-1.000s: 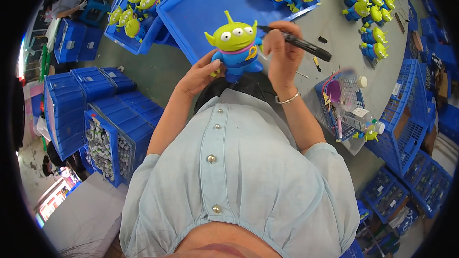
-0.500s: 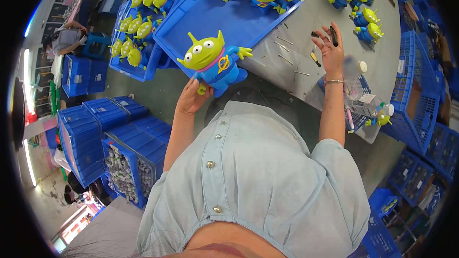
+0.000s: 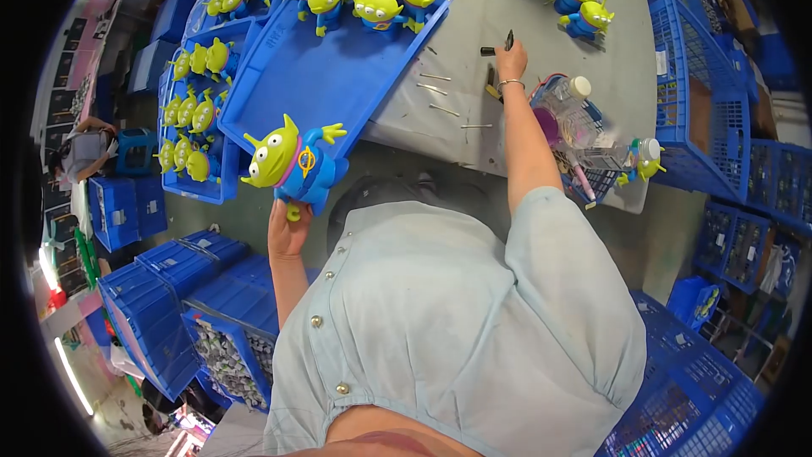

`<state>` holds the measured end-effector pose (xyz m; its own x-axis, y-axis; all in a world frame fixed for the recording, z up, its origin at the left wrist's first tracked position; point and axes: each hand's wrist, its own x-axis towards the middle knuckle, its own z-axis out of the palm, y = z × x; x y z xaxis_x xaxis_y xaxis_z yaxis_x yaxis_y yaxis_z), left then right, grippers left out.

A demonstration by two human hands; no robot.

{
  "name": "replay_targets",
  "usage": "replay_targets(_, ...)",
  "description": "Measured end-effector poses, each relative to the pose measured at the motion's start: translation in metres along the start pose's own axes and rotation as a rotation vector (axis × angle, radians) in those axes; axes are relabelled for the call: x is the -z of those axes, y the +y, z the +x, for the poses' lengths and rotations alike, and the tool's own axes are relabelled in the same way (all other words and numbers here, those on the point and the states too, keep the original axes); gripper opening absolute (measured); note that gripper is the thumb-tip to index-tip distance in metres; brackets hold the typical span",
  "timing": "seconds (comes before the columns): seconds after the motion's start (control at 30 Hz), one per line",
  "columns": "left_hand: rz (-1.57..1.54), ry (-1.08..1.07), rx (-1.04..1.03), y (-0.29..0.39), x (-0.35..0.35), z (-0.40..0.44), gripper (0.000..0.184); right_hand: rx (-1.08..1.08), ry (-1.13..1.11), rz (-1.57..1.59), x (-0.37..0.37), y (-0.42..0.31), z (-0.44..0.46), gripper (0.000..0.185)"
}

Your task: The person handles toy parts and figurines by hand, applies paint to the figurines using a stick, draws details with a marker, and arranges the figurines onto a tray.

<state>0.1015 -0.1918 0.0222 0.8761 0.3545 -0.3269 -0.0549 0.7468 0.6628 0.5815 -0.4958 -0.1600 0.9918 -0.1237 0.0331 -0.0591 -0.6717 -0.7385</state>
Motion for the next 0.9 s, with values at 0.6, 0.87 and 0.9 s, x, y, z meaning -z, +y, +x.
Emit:
replay_targets(0.6,0.037,0.072,0.009,0.002,0.000,0.001,0.053,0.510,-0.022,-0.103,0.000,-0.067,-0.077,0.036)
replay_targets(0.87,0.018,0.032,0.011,-0.001,-0.001,0.011,0.050,0.478,-0.428,-0.587,0.065,-0.101,-0.034,0.026)
replay_targets(0.9,0.014,0.026,0.014,-0.002,0.002,0.013,0.050,0.503,-0.482,-0.608,0.079,-0.121,-0.038,0.025)
